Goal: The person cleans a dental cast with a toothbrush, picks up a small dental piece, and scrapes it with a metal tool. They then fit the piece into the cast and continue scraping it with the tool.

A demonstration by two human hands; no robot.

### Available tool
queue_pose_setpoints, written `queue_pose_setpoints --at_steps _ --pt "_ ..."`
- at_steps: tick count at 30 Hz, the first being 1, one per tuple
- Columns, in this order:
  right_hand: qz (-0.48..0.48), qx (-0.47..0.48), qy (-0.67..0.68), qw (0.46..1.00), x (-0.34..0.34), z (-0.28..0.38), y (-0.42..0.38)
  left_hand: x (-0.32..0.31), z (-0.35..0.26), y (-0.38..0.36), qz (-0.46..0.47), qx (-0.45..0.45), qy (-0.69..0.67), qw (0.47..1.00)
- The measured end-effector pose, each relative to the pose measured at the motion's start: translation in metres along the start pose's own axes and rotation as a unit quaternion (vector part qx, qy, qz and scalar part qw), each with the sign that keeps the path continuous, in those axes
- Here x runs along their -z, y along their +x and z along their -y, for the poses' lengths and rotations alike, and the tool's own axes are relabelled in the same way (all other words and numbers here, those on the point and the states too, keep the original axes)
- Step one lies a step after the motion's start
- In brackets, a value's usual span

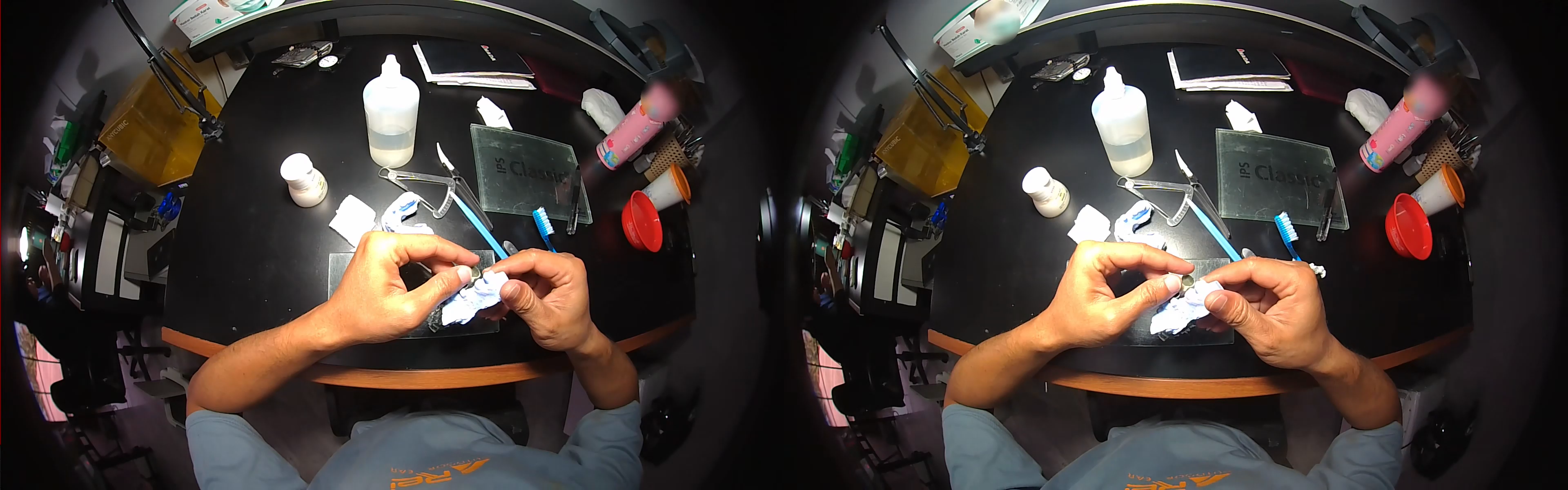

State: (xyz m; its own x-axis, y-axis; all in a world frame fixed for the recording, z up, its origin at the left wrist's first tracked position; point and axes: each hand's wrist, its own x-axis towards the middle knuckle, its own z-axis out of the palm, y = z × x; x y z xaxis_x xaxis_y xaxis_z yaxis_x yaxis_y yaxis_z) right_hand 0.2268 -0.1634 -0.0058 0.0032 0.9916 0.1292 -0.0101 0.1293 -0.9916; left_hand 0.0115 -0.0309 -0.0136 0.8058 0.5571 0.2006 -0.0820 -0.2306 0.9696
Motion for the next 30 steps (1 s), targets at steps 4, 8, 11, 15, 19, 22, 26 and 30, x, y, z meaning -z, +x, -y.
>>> queue_pose_setpoints --at_steps 4,8,11,15,19,22,26,30 --pt "0.0 0.004 0.001 1.0 0.0003 -0.0015 -0.0002 0.0002 0.0001 -0.0001 0.001 0.0 0.006 1.0" --pt "0.002 0.007 -0.003 1.0 0.0001 -0.0009 -0.0001 0.0007 0.001 -0.0003 0.004 0.003 0.005 1.0" --pt "-0.001 0.001 0.004 1.0 -0.0007 -0.0008 0.0005 0.0015 0.0031 0.0 0.003 -0.01 0.008 1.0" --pt "-0.015 -0.006 -0.015 1.0 -0.0015 -0.0008 0.0014 0.0017 0.0015 0.0 -0.009 -0.017 0.009 1.0" --pt "-0.016 -0.004 -0.018 1.0 -0.0018 -0.0026 0.0017 0.0009 0.0007 0.0002 -0.014 -0.025 0.01 1.0" --pt "-0.011 -0.006 -0.023 1.0 -0.001 -0.0017 0.0026 0.0015 0.0003 0.0005 -0.012 -0.034 0.019 0.999" --pt "-0.012 -0.009 -0.014 1.0 -0.0021 -0.0016 0.0027 0.0005 0.0022 0.0009 -0.021 -0.056 0.038 0.997" --pt "-0.01 -0.008 -0.015 1.0 -0.0021 -0.0011 0.0027 -0.0004 0.0014 0.0013 -0.022 -0.05 0.029 0.998"
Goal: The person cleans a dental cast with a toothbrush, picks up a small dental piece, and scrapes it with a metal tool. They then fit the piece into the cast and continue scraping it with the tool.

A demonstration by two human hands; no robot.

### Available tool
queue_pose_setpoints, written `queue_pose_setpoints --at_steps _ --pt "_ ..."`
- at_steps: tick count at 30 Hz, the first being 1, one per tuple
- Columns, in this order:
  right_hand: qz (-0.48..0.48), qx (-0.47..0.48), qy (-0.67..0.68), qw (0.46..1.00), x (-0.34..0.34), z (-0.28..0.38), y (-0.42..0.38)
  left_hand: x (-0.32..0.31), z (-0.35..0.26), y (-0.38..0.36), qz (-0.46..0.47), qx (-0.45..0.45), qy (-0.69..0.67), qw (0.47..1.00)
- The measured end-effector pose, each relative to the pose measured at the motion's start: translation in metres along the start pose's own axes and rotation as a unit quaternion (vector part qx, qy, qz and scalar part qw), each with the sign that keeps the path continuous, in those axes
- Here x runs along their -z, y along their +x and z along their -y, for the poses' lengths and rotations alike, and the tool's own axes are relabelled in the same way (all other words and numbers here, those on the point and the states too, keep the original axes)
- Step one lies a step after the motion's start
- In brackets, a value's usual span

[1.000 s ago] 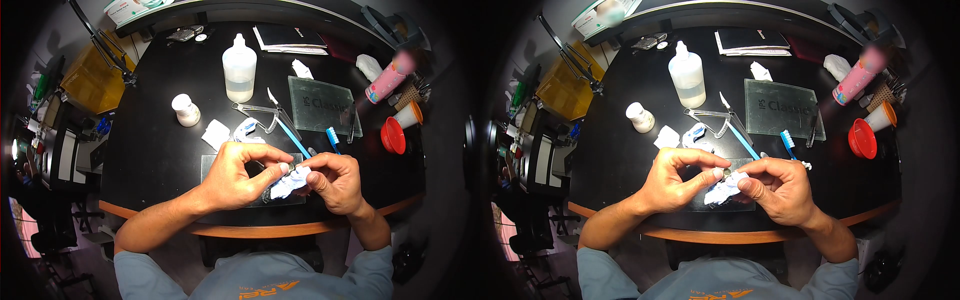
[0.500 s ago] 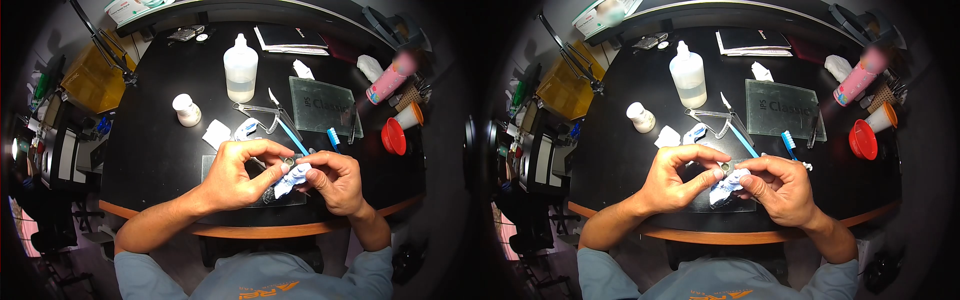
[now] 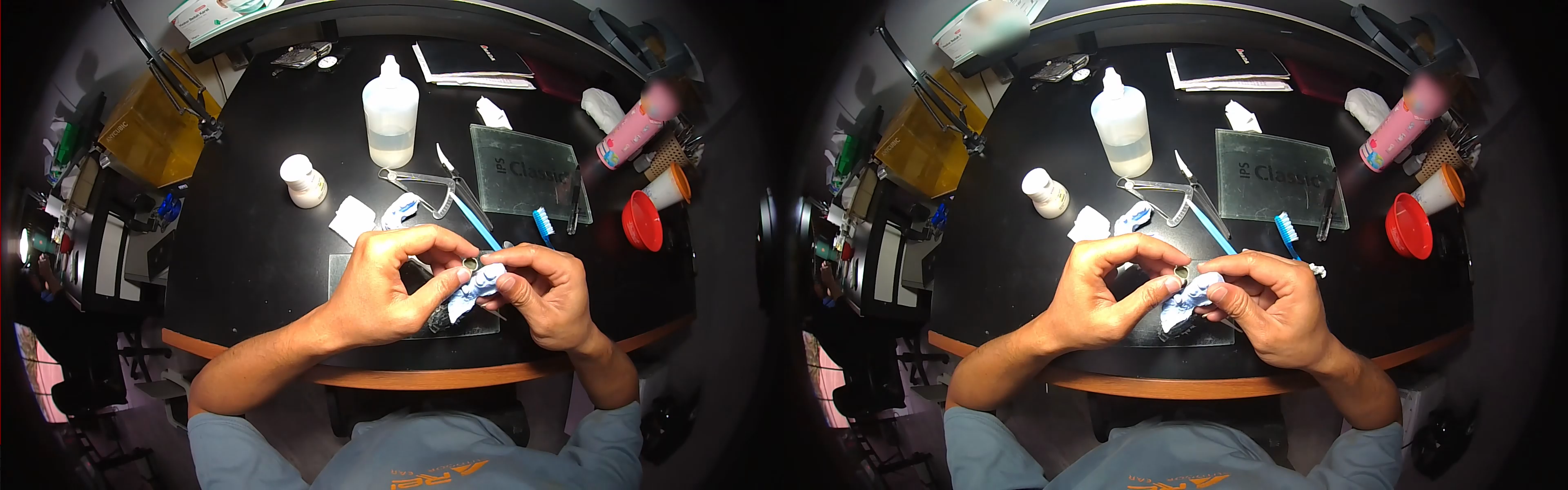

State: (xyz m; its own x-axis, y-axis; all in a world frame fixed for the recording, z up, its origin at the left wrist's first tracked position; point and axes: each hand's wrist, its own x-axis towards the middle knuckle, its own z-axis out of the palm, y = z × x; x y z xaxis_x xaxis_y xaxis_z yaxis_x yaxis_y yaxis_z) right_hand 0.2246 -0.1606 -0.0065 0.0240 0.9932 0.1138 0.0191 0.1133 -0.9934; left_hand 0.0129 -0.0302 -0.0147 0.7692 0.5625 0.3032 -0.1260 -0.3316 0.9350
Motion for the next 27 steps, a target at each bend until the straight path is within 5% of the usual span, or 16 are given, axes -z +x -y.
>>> queue_pose_setpoints --at_steps 27 --pt "-0.019 0.019 -0.04 0.999 0.0007 0.0024 -0.0004 0.0056 0.0017 -0.0003 0.047 0.019 -0.022 0.998"
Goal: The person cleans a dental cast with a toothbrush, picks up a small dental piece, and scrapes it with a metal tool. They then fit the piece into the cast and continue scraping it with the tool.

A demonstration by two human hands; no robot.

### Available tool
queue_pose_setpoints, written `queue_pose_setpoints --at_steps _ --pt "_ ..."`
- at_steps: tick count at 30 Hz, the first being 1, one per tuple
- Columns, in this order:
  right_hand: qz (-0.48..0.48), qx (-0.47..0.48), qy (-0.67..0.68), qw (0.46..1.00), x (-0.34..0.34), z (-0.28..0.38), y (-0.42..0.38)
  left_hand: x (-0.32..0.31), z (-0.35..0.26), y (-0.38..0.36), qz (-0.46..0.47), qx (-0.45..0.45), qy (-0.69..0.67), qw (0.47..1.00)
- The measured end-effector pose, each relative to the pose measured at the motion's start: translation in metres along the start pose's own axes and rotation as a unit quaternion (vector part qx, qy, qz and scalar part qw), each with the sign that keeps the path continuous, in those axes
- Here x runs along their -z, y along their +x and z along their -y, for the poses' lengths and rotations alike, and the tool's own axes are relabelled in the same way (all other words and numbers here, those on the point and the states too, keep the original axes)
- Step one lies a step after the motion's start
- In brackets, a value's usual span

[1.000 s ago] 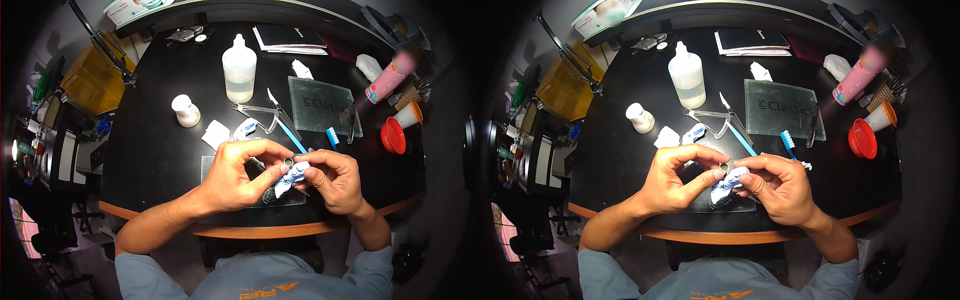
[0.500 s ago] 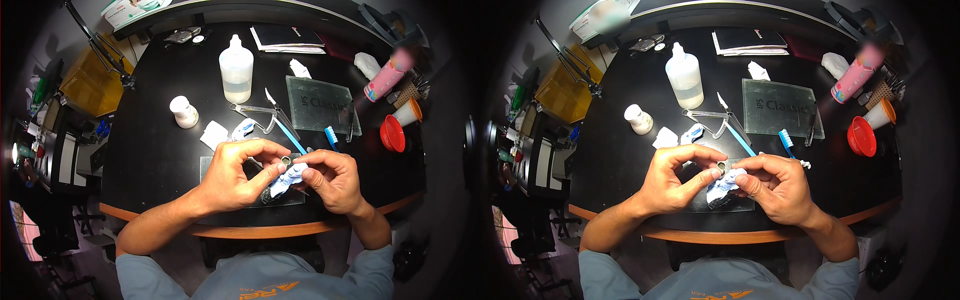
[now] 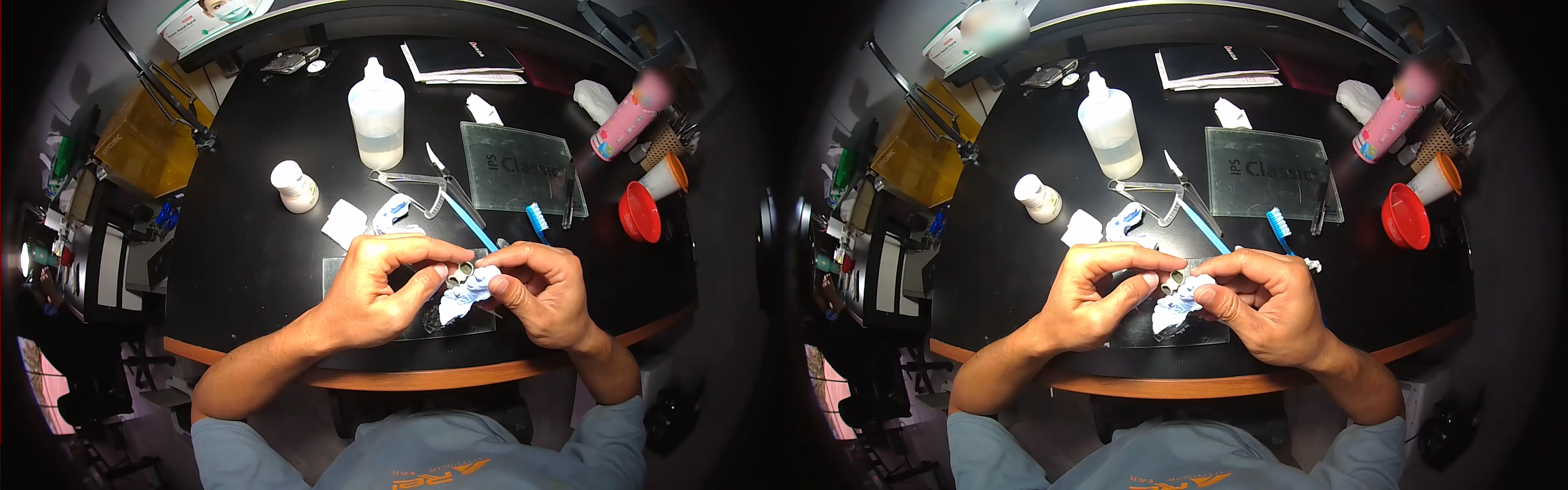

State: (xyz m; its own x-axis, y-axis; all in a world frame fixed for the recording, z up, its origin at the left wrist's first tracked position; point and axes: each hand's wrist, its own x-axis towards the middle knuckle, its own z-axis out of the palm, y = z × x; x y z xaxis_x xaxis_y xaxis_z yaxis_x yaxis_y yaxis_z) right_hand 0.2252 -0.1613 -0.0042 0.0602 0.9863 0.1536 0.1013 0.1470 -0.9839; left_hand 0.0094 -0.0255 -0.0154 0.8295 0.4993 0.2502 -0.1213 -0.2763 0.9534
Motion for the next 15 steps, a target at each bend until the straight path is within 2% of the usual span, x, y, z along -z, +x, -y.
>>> queue_pose_setpoints --at_steps 15 --pt "0.0 -0.001 -0.013 1.0 -0.0004 -0.0001 -0.0005 -0.0012 0.0 0.001 -0.004 -0.013 0.019 1.0"
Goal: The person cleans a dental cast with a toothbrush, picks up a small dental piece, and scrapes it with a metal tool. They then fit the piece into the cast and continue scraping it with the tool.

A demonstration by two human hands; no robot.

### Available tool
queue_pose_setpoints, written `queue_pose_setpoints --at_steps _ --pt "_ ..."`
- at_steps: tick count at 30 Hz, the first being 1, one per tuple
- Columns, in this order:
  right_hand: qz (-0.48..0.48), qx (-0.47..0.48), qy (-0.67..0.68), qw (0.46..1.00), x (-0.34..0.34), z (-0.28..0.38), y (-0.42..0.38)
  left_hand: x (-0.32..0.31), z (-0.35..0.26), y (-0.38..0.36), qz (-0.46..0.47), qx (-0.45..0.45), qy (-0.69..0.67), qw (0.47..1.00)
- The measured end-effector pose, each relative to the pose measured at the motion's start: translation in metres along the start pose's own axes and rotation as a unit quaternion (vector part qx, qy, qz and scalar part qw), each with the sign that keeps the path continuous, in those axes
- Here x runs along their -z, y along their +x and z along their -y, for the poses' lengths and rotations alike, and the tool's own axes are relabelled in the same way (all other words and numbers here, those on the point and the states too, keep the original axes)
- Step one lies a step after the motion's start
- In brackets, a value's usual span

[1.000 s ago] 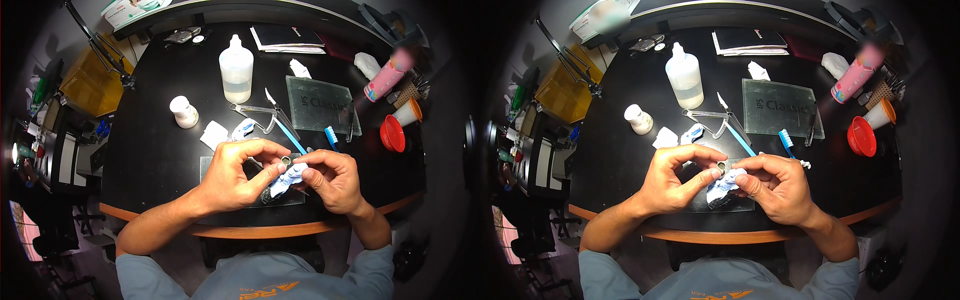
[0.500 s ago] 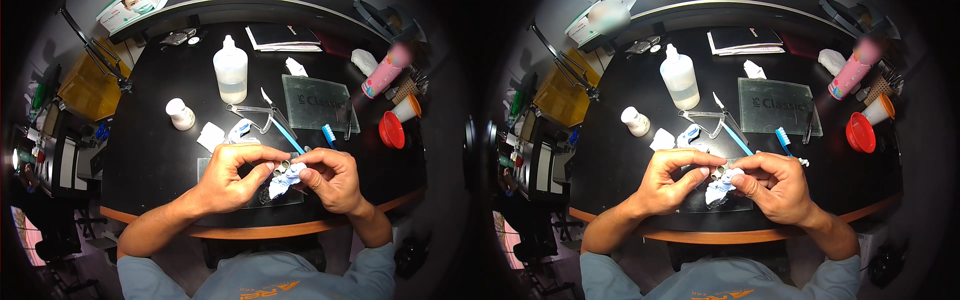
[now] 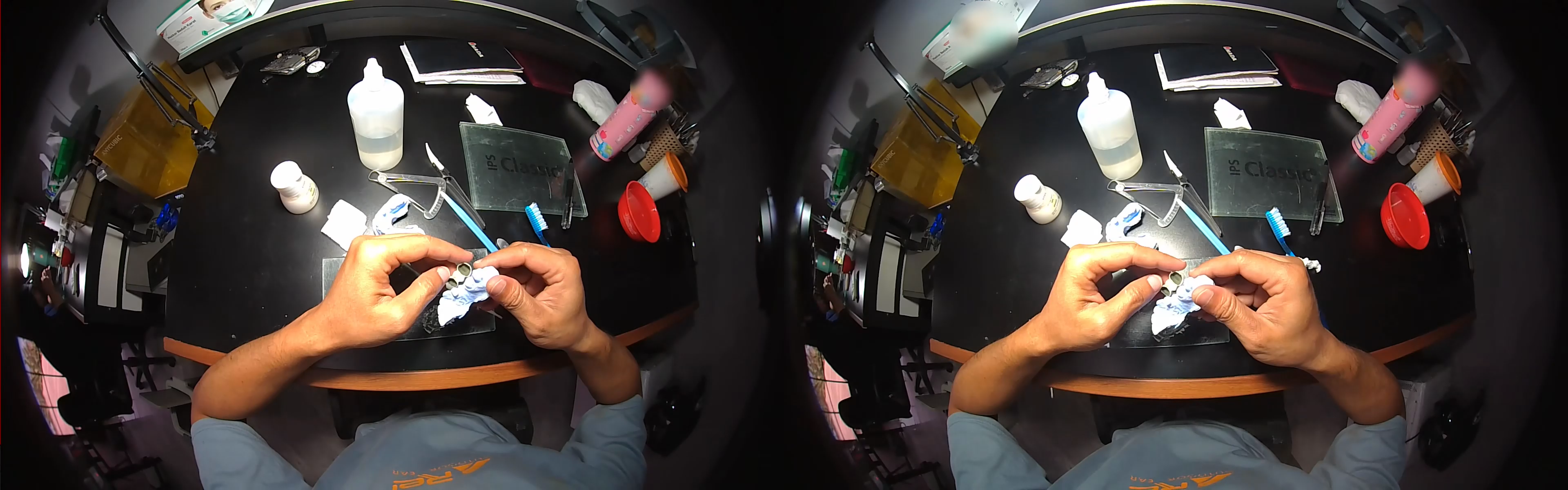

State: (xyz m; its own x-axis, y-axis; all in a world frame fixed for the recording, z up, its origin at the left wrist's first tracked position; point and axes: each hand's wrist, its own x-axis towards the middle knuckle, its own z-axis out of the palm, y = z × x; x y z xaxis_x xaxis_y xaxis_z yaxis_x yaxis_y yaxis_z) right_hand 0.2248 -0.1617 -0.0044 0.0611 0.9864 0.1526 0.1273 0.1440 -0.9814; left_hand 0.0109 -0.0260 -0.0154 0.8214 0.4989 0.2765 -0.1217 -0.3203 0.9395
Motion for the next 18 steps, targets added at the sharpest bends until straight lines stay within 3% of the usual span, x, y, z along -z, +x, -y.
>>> queue_pose_setpoints --at_steps 18 --pt "0.001 -0.006 0.001 1.0 -0.0003 -0.003 -0.0006 -0.0006 -0.0009 -0.0003 0.003 0.021 -0.013 1.0"
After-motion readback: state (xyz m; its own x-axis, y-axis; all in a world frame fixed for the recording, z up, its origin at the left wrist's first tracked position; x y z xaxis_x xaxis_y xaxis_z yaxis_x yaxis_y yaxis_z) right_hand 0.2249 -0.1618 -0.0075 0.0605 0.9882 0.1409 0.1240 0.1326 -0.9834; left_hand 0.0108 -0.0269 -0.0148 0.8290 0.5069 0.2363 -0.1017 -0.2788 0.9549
